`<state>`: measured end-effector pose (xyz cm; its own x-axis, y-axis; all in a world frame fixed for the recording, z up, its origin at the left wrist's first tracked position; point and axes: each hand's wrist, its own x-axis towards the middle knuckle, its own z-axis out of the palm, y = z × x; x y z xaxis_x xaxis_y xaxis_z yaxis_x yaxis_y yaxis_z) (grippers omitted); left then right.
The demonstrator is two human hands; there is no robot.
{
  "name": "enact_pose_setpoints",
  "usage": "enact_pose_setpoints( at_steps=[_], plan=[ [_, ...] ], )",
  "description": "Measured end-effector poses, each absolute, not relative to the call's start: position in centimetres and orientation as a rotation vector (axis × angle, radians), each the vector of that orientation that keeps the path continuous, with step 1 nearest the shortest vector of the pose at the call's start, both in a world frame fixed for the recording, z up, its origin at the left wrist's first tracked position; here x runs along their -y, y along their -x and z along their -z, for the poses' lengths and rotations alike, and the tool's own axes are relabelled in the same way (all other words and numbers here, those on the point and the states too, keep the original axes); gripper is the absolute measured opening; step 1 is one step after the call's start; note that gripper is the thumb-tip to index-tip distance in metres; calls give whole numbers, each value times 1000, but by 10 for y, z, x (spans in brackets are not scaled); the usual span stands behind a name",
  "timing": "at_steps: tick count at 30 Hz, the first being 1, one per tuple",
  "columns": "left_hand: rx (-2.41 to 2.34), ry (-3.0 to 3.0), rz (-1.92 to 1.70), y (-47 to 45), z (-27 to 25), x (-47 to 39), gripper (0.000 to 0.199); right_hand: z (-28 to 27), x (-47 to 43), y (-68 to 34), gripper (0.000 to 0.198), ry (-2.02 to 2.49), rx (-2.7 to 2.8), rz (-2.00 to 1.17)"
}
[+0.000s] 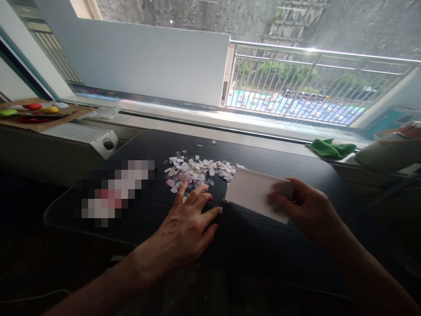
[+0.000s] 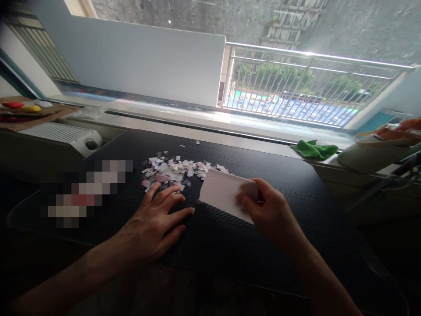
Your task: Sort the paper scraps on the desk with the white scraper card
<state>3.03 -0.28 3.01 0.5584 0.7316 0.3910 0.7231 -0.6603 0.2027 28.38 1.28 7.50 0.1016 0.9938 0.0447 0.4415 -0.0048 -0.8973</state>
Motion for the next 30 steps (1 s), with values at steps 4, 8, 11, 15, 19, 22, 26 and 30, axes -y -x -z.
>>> enact_pose_setpoints(
  at_steps=[4,8,11,15,19,22,26,30],
  plan=[
    [-1248,-2783,-729,-26,-30,12,30,-77,-12,-282,25,1539,1428,-876],
    [-1277,-2769,-776,-21,-34,17,29,-78,-3,-280,22,1513,1431,-927],
    [-1291,-2762,-786,-19,-35,17,28,-77,4,-278,21,1519,1464,-948],
    [-1241,-2772,-722,-22,-33,13,28,-74,7,-279,21,1557,1478,-935],
    [-1248,-2754,-661,-25,-32,10,28,-79,12,-295,22,1605,1505,-971],
    [-1278,-2753,-670,-24,-32,10,30,-85,14,-311,26,1679,1491,-892],
    [-1303,-2772,-731,-18,-35,12,32,-86,4,-310,30,1632,1343,-856],
    [-1370,-2772,-798,-7,-35,16,31,-72,-10,-290,21,1616,1352,-874]
  ],
)
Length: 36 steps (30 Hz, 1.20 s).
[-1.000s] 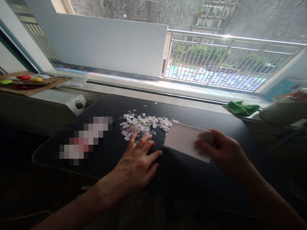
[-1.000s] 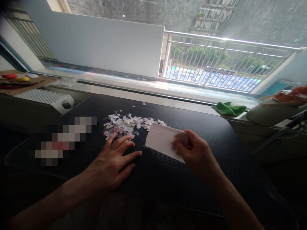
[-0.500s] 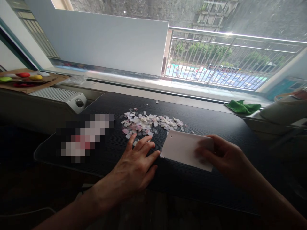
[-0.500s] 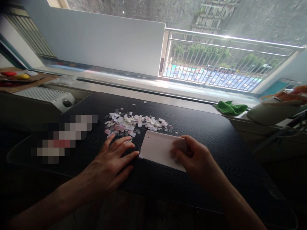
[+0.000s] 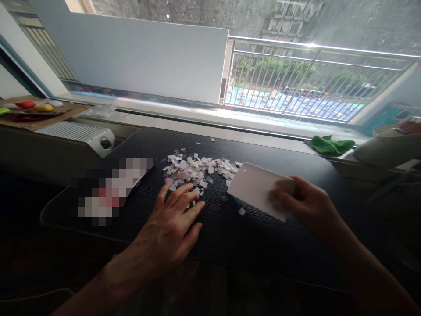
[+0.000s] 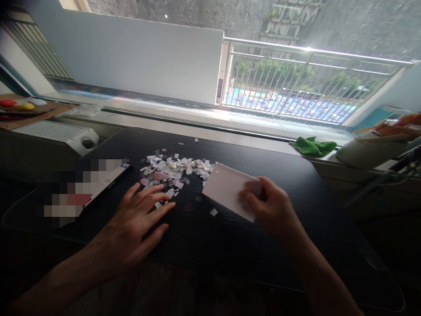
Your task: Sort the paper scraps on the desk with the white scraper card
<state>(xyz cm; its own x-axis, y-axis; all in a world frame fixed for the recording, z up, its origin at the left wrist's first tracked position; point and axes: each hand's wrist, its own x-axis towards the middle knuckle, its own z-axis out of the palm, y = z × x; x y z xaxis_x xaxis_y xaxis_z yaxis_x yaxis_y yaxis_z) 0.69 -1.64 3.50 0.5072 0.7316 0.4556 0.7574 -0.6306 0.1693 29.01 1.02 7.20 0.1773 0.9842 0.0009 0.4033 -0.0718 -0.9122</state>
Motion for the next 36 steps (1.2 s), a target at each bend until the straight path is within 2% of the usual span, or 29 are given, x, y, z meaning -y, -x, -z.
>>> enact_pose_setpoints(
  at_steps=[6,11,21,24,28,30,33,36],
  plan=[
    [1375,2638,729,10,-28,29,30,-57,1,-273,25,1535,1438,-1172],
    [1464,2662,823,12,-27,44,27,-64,7,-272,27,1573,1371,-1145],
    [1522,2710,940,6,-27,57,25,-51,32,-260,29,1542,1456,-1419],
    [1482,2698,877,13,-27,57,29,-57,43,-265,29,1572,1488,-1307],
    [1387,2668,813,24,-24,55,31,-71,35,-289,30,1604,1387,-824],
    [1383,2647,831,27,-20,54,30,-73,22,-303,30,1580,1355,-720],
    [1388,2632,863,30,-15,52,30,-68,3,-318,30,1556,1356,-766],
    [1378,2636,864,32,-13,52,31,-63,-7,-329,30,1542,1409,-954]
  ],
)
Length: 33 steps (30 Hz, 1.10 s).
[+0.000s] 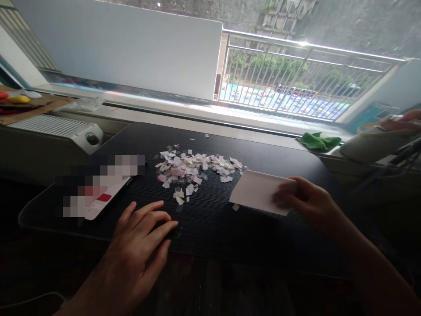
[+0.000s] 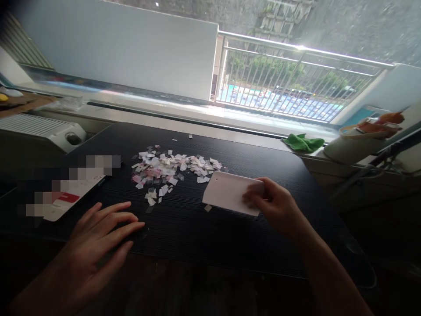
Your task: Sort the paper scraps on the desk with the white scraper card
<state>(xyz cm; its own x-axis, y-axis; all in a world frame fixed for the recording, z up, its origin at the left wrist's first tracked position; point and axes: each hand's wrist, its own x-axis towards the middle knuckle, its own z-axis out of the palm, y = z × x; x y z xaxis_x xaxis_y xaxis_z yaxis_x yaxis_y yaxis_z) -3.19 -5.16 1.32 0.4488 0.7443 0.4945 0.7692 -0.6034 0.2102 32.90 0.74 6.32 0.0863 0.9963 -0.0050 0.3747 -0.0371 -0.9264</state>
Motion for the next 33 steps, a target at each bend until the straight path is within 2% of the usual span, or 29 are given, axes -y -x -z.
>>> enact_pose_setpoints(
  at_steps=[10,21,33],
  plan=[
    [1310,2669,869,34,-8,48,30,-75,11,-345,32,1615,1574,-1400],
    [1265,2680,867,32,-12,48,29,-71,8,-332,31,1554,1521,-1543],
    [1370,2692,756,16,-26,59,33,-84,20,-342,42,1675,1630,-1311]
  ],
)
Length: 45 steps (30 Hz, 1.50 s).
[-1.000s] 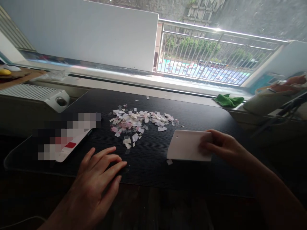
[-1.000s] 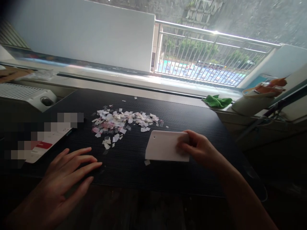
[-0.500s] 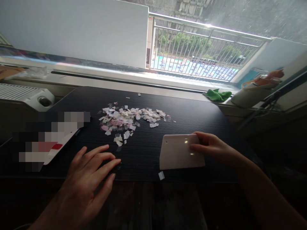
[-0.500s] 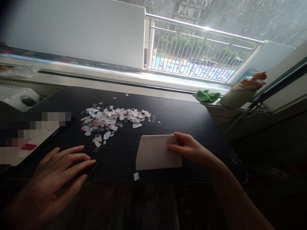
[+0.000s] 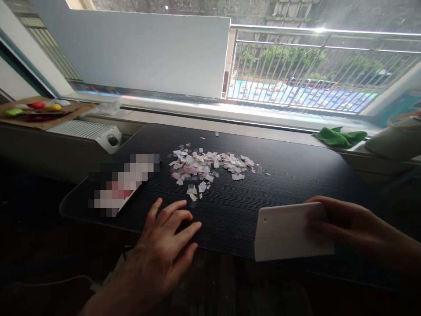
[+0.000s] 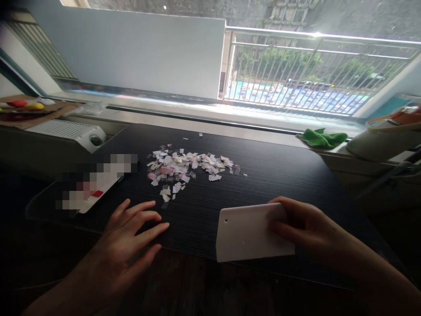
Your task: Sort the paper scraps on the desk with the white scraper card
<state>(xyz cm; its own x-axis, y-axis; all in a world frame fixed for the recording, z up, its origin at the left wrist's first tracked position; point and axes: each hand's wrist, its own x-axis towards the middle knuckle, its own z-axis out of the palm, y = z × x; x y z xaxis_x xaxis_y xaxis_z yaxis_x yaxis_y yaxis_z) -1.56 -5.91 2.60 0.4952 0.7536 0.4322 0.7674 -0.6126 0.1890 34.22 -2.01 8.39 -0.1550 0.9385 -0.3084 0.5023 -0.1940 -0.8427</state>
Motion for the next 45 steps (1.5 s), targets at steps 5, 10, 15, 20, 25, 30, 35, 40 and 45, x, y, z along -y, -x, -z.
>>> enact_pose_setpoints(
  at_steps=[5,10,15,20,25,30,35,40,45],
  plan=[
    [1386,2671,939,6,-27,62,24,-75,13,-324,41,1627,1577,-1253],
    [1346,2707,941,2,-30,60,21,-64,4,-314,40,1572,1622,-1284],
    [1349,2714,912,1,-24,64,11,-63,1,-303,40,1560,1529,-1173],
    [1294,2669,974,1,-19,66,12,-63,-12,-272,34,1485,1405,-1074],
    [1305,2659,1027,-1,-21,66,14,-63,-24,-242,29,1413,1363,-1138],
    [1230,2691,1036,9,-16,71,16,-65,-31,-229,29,1353,1431,-1155],
    [1334,2635,1002,20,-26,75,8,-63,-34,-229,28,1344,1586,-1116],
    [1471,2604,1025,17,-37,62,18,-72,-26,-243,22,1457,1661,-977],
    [1488,2582,999,10,-28,44,21,-74,-28,-237,25,1396,1686,-944]
  ],
)
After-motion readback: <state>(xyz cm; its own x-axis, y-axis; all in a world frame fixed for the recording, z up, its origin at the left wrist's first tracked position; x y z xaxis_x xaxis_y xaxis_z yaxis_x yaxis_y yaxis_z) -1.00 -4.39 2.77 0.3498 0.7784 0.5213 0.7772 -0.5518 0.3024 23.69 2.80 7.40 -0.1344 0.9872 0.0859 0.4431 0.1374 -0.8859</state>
